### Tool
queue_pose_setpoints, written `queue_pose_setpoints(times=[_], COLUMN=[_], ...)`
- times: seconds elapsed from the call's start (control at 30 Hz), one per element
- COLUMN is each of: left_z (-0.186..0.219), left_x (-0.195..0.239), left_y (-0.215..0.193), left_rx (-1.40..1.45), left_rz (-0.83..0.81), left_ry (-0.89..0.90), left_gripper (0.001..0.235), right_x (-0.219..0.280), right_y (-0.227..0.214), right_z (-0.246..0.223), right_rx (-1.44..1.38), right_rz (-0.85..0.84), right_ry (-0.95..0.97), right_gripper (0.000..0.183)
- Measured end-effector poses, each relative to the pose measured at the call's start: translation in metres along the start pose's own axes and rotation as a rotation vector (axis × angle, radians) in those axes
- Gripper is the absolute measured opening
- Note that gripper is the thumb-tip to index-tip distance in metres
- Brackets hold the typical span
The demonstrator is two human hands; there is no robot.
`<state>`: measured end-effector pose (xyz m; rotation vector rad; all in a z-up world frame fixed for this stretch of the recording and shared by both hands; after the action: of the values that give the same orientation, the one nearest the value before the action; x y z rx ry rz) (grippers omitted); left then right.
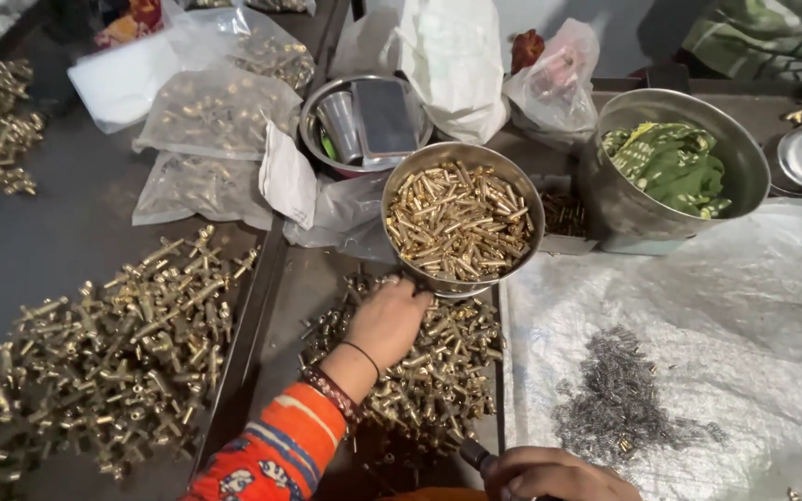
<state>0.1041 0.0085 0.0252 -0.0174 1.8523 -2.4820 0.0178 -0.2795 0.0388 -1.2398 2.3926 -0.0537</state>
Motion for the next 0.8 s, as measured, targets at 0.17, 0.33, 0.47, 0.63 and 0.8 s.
queue_pose_setpoints(times=[0.17,0.33,0.47,0.63,0.8], left_z=[-0.004,0.0,0.042,0.074,0.093], left_x=[0.016,0.07,0.106,0.124,0.132], left_y=[-0.016,0.0,0.063,0.042,0.031], left_rx=[-0.009,1.383,1.794,2.034,2.167], left_rz=[0.04,0.049,-0.197,-0.248,-0.376], left_ry=[-0.004,-0.239,-0.45,-0.441,-0.322], left_gripper=[0.032,0.024,0.013,0.034,0.054], right_x=[-0.031,-0.014,-0.032,-0.019,-0.006], right_y=[-0.012,-0.021,-0.021,-0.021,-0.028], right_z=[0.006,0.006,0.003,0.013,0.011], right_rx=[-0.024,-0.178,-0.676,-0.831,-0.861], right_rz=[-0.013,-0.051,-0.177,-0.261,-0.191], right_ry=[-0.103,-0.174,-0.204,-0.253,-0.249], right_gripper=[0.012,0.02,0.037,0.044,0.046])
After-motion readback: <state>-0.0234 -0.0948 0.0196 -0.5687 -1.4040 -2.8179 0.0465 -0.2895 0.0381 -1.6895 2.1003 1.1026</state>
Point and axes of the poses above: each hand's wrist, its own x-axis away from the middle knuckle, its own y-axis out of the palm, z = x × y, the point moved 9 cm from there along -x, towards the middle knuckle, and after that the axes turned 6 degrees about -z, right-handed, at the moved point
